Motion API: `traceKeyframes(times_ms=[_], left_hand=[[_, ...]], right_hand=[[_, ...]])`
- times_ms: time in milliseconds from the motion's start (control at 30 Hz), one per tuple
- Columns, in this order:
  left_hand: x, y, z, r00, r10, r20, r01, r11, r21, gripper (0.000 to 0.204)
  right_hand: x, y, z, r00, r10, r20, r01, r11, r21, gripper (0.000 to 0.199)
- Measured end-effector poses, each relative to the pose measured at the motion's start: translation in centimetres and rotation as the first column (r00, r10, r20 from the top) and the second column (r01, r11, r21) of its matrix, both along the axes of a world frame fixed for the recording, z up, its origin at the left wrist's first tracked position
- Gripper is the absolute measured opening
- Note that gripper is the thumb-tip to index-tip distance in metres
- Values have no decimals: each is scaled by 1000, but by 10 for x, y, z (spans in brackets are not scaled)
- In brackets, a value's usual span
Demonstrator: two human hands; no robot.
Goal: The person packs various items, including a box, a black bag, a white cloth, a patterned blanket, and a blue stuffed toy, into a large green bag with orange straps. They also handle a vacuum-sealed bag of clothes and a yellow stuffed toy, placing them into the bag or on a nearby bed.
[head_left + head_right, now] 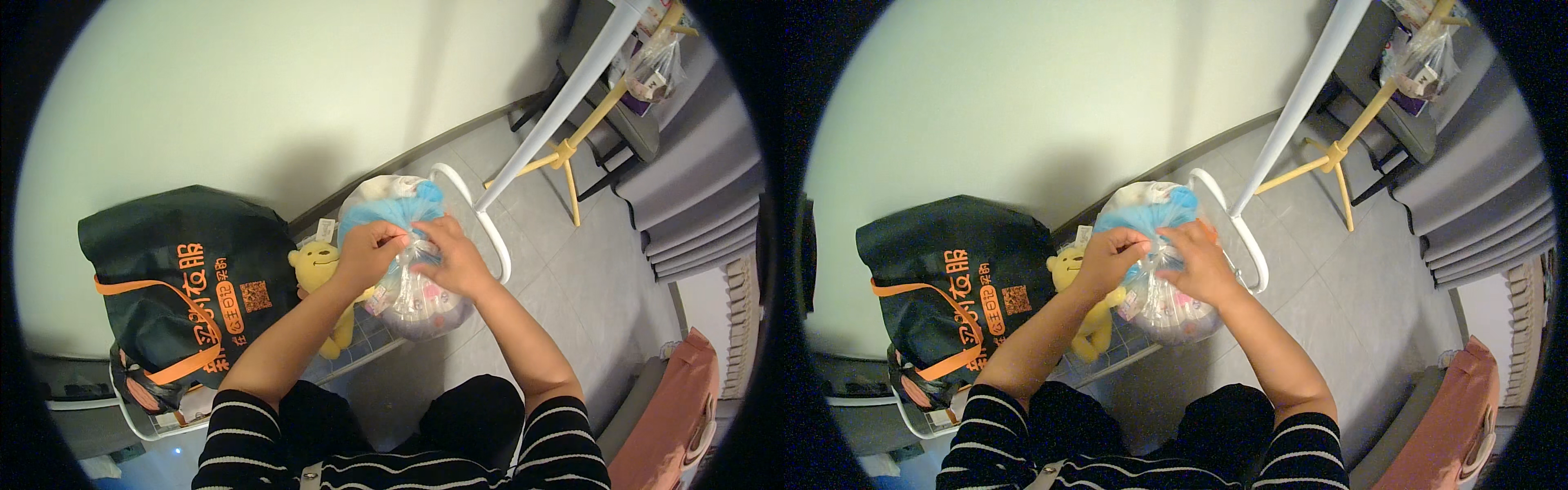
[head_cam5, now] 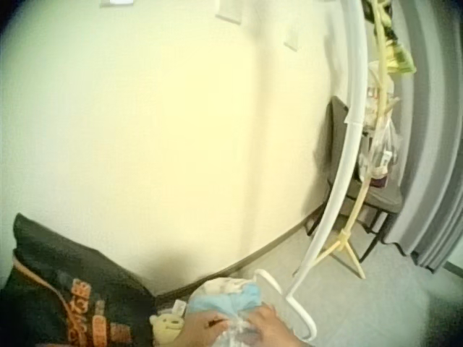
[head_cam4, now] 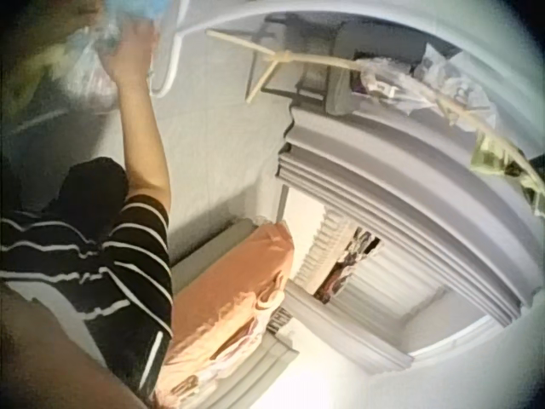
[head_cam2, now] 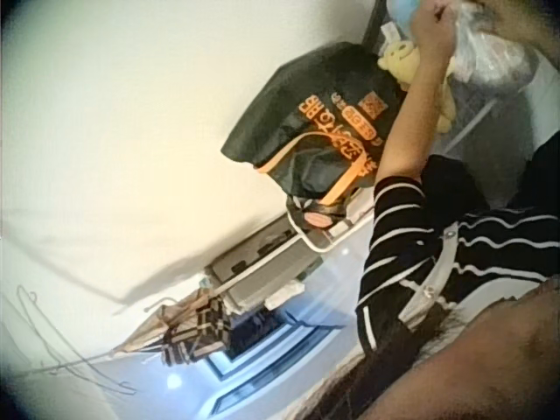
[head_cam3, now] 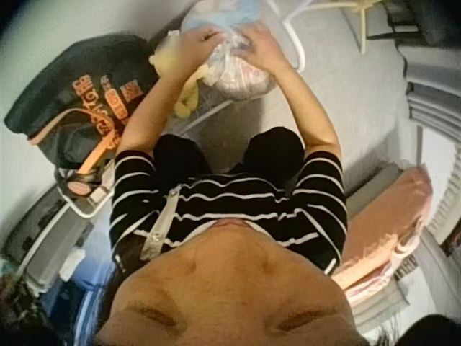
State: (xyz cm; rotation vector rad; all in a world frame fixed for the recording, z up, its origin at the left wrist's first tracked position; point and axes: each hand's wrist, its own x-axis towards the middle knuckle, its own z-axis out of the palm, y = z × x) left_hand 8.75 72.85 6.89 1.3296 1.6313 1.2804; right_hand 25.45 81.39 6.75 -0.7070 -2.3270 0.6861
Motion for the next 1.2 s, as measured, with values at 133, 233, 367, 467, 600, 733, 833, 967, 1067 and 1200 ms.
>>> traceKeyframes(times_ms=[133,233,367,467,600,733,833,967,1067,1200], left_hand=[[20,11,17,907,-24,421,26,1000,0,13],[2,29,1,992,75,-100,-46,962,269,16],[3,19,-11,770,109,-628,82,960,267,22],[12,17,-14,750,183,-636,71,933,352,22],[15,13,-12,716,209,-666,152,885,441,20],[9,15,-22,856,235,-461,87,814,575,11],[9,15,-12,942,278,-189,-153,855,496,5],[5,12,-10,921,243,304,-326,909,261,7],[-3,8,-13,978,134,159,-173,948,268,10],[-7,7,-21,984,23,176,-65,970,234,17]], right_hand=[[-5,1,-6,997,-74,27,76,994,-75,20],[0,22,-26,939,-247,-238,-33,626,-779,17],[2,9,-30,879,-373,-296,-73,507,-859,16],[3,10,-39,884,-331,-331,-77,595,-800,16],[3,12,-48,879,-293,-376,-82,685,-724,19],[-3,7,-39,892,-312,-328,-47,656,-753,23],[-7,10,-28,888,-303,-347,-66,661,-748,29],[-22,6,-16,879,-319,-354,-16,723,-690,28],[-18,8,-24,887,-316,-337,38,777,-628,30],[-11,6,-17,905,-331,-266,50,706,-707,33]])
